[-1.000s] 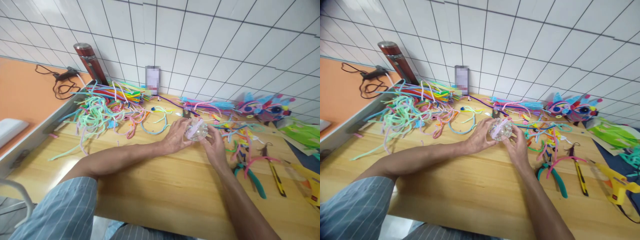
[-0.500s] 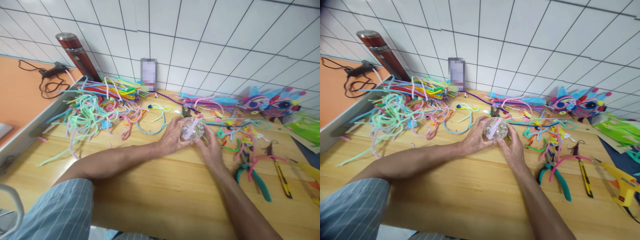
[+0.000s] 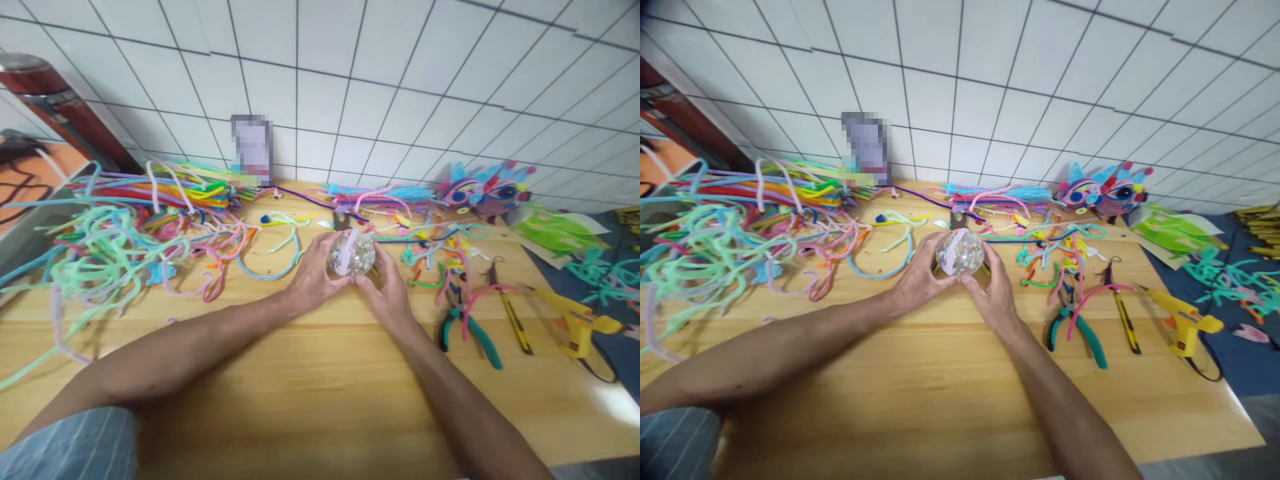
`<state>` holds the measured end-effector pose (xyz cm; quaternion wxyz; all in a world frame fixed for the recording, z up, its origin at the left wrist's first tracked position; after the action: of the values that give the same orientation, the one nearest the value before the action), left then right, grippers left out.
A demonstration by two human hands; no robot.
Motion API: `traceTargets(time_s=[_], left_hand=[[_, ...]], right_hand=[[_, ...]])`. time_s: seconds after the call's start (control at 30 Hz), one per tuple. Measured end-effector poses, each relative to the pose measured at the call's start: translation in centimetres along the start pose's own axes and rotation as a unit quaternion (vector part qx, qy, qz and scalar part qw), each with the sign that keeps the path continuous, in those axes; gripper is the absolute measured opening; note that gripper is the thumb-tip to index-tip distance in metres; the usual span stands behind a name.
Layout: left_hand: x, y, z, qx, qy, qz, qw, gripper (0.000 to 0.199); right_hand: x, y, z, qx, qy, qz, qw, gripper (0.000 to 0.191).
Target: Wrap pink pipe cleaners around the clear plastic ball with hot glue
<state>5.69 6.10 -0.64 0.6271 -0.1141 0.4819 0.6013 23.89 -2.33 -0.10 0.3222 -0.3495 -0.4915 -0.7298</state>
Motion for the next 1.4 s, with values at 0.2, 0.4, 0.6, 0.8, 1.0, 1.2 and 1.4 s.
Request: traceTargets(time_s=[0.2,0.4,0.6,0.8,1.0,1.2,1.4], left_hand=[[0.2,0.1,0.2,0.016,-0.005,0.006,1.000,0.092],[0.5,0.2,0.3,0.029,0.003,0.004,1.000,0.091],[0.8,0.1,0.3,0.037,0.013,0.000,0.999,0.105],[0.8,0.0,0.3,0.023,0.046,-0.025,0.998,0.109],[0.5,0.2,0.2,0.018,0.074,-0.040,0.996,0.109],[0.4,0.3,0.2,0.024,0.083,-0.053,0.995,0.102],[0.2,0.4,0.2,0.028,0.093,-0.038,0.995,0.097]], right_hand=[[0.1,0.1,-0.1,0.006,0.009,-0.001,1.000,0.076],[0.3,0.0,-0.4,-0.019,0.015,-0.023,0.999,0.073],[3.1,6.0,0.5,-0.157,0.021,-0.115,0.981,0.042],[1.7,19.7,0.4,-0.304,-0.113,-0.190,0.927,0.042],[-2.9,22.8,-2.2,-0.170,-0.240,-0.325,0.899,0.026],[-5.4,20.4,-1.9,-0.094,-0.261,-0.380,0.882,0.025],[-5.6,20.7,-0.7,-0.097,-0.266,-0.384,0.879,0.025]])
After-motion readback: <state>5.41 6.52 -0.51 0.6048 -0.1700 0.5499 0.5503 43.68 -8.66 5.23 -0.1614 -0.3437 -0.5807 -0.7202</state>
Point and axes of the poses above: each hand's wrist, its own z-axis towards the middle knuckle, its own y-axis out of the back of the hand, x = y × z, the point moved 2 cm from there along z, towards the middle knuckle, and after that the axes turned 4 degrees about -z, right-handed, at the moved point
